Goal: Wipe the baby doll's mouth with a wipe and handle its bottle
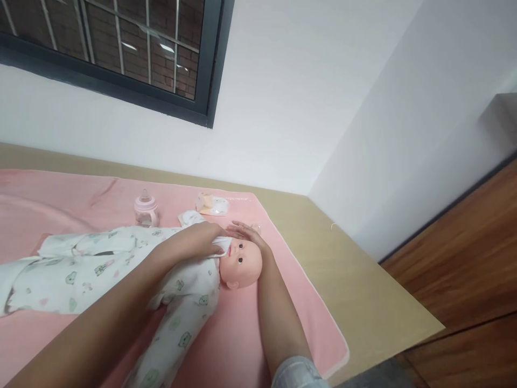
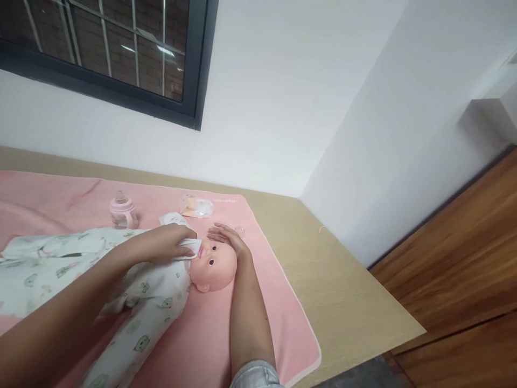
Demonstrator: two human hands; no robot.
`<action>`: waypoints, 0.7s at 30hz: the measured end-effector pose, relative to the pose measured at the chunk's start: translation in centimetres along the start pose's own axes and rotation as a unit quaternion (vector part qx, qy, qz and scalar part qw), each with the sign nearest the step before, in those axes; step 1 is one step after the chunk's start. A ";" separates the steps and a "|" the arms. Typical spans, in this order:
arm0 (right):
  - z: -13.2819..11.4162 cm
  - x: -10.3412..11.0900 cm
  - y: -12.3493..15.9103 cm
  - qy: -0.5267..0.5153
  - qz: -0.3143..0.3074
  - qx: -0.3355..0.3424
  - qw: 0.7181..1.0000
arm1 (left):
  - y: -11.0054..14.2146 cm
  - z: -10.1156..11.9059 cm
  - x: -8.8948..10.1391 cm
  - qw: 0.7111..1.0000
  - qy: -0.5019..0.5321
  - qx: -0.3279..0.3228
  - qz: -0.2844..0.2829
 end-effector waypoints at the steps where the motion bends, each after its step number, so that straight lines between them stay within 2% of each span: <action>1: 0.0 0.0 0.0 0.001 0.000 0.000 1.000 | 0.0 -0.1 0.0 1.000 -0.001 0.002 0.002; 13: 0.8 0.5 -0.7 -0.007 0.010 -0.009 1.000 | -0.1 0.3 -0.1 0.999 -0.016 -0.002 0.043; 21: 0.9 0.9 -1.0 -0.002 -0.006 -0.004 1.000 | -0.6 -0.4 -0.5 0.995 0.004 -0.013 0.097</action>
Point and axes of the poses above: each hand's wrist, its own y-axis away from the middle knuckle, its own x-axis out of the back of the hand, z = x × y, the point moved 1 cm from there along -y, towards the middle knuckle, and after that the axes turned 5 degrees about y, right-handed, at the moved point
